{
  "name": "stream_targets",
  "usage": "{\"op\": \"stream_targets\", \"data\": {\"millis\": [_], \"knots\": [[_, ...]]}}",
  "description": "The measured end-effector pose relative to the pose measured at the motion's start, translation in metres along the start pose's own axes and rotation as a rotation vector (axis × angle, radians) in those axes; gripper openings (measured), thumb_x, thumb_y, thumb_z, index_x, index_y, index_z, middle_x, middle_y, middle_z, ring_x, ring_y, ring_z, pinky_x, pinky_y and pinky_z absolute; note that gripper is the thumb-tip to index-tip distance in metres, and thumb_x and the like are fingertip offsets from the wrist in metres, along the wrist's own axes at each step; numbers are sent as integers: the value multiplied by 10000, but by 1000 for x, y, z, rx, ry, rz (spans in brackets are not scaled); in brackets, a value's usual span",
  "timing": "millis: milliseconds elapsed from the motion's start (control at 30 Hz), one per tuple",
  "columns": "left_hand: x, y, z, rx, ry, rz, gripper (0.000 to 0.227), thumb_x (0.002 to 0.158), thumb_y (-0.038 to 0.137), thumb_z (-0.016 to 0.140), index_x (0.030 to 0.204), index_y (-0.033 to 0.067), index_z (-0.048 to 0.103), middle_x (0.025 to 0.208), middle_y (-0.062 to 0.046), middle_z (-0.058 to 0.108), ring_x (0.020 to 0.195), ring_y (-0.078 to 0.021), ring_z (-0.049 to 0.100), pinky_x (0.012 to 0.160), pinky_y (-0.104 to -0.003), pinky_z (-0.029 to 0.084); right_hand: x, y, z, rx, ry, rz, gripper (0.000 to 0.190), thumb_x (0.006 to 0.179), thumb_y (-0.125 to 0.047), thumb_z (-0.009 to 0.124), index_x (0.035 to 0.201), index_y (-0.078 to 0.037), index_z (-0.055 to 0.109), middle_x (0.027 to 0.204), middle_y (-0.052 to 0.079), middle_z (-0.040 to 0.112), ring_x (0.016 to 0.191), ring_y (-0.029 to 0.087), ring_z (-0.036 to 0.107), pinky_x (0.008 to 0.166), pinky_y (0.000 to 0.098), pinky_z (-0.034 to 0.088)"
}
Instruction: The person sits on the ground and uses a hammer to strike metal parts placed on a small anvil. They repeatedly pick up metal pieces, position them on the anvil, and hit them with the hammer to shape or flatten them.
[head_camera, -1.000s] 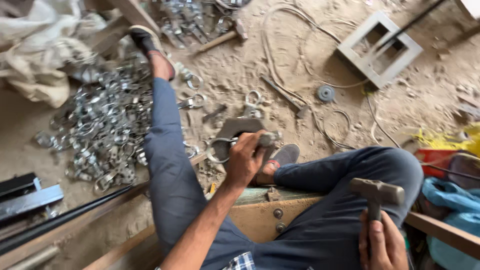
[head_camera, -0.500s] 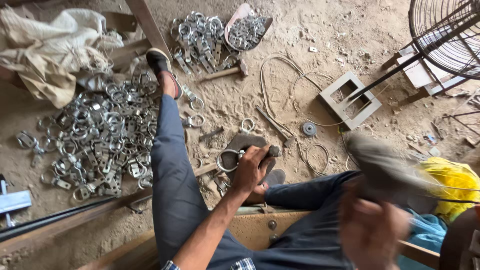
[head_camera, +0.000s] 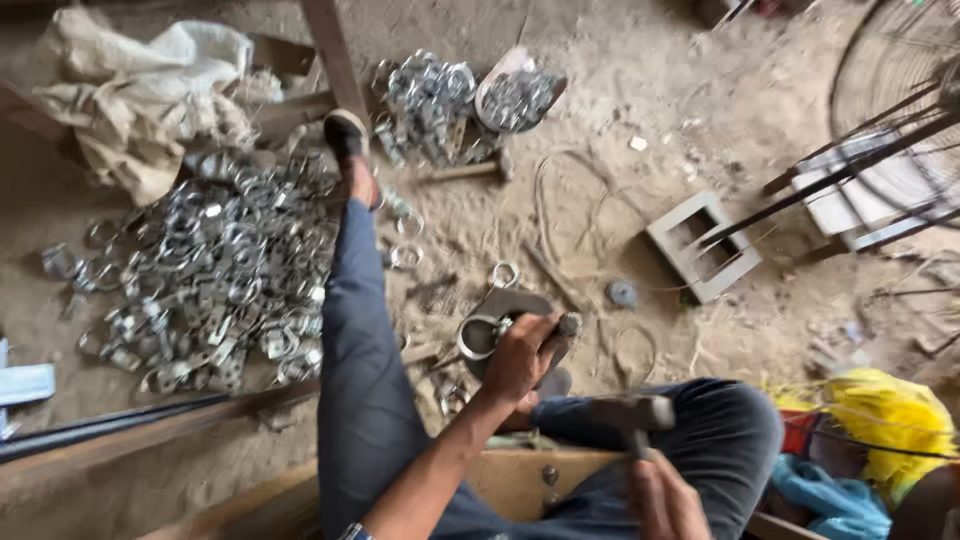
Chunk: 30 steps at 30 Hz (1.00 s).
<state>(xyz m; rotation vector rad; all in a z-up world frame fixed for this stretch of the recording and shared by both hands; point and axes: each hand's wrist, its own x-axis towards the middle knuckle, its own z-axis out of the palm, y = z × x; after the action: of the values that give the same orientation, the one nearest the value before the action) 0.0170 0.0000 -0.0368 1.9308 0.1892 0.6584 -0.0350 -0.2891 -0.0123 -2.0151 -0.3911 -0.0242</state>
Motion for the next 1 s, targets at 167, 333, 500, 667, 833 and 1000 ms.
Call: {"op": "stream_targets", "data": {"millis": [167, 333, 500, 667, 833, 1000], "knots": [[-8, -7, -6, -18, -2, -81, 181, 989, 146, 694, 1156, 76, 700, 978, -148, 719, 864, -298, 733, 746, -407, 584, -6, 85, -63, 413, 68, 760, 323, 1049, -167, 500, 1274, 24, 630, 981, 178, 719, 732, 139, 690, 626, 237, 541], [-5, -1, -14, -140, 132, -77, 208, 1036, 196, 643, 1197, 69, 673, 1068, -127, 772, 899, -227, 768, 723, -392, 608, -23, 93, -61, 87, 53, -9, 382, 1208, -288, 427, 1319, 59, 542, 932, 218, 600, 571, 117, 529, 522, 221, 427], [-6, -6, -8, -80, 99, -84, 227, 1046, 250, 643, 1205, 91, 674, 1025, -110, 777, 910, -233, 785, 750, -372, 640, 13, 41, -71, 416, -12, 741, 508, 1097, -418, 314, 1189, 25, 546, 509, 91, 430, 294, 149, 275, 285, 309, 264], [-10, -17, -1, 11, 43, -49, 242, 1035, 262, 646, 1212, 101, 679, 1050, -112, 782, 948, -243, 786, 793, -382, 654, 31, 3, -62, 306, -91, 791, 514, 1096, -423, 297, 1076, 22, 553, 494, 87, 386, 297, 155, 264, 286, 316, 265], [-10, -10, -3, 23, 20, -65, 256, 1028, 260, 651, 1223, 97, 680, 1074, -125, 781, 982, -253, 782, 812, -381, 649, 31, -9, -58, 279, -80, 786, 506, 1070, -433, 310, 1077, 3, 566, 492, 83, 397, 300, 149, 280, 289, 309, 264], [-4, -2, -6, 43, 15, -70, 250, 1031, 269, 648, 1206, 96, 692, 1037, -128, 772, 952, -255, 786, 784, -381, 646, 33, -11, -61, 317, -135, 782, 511, 1075, -439, 294, 1074, 0, 555, 506, 75, 400, 299, 139, 288, 282, 300, 255]]}}
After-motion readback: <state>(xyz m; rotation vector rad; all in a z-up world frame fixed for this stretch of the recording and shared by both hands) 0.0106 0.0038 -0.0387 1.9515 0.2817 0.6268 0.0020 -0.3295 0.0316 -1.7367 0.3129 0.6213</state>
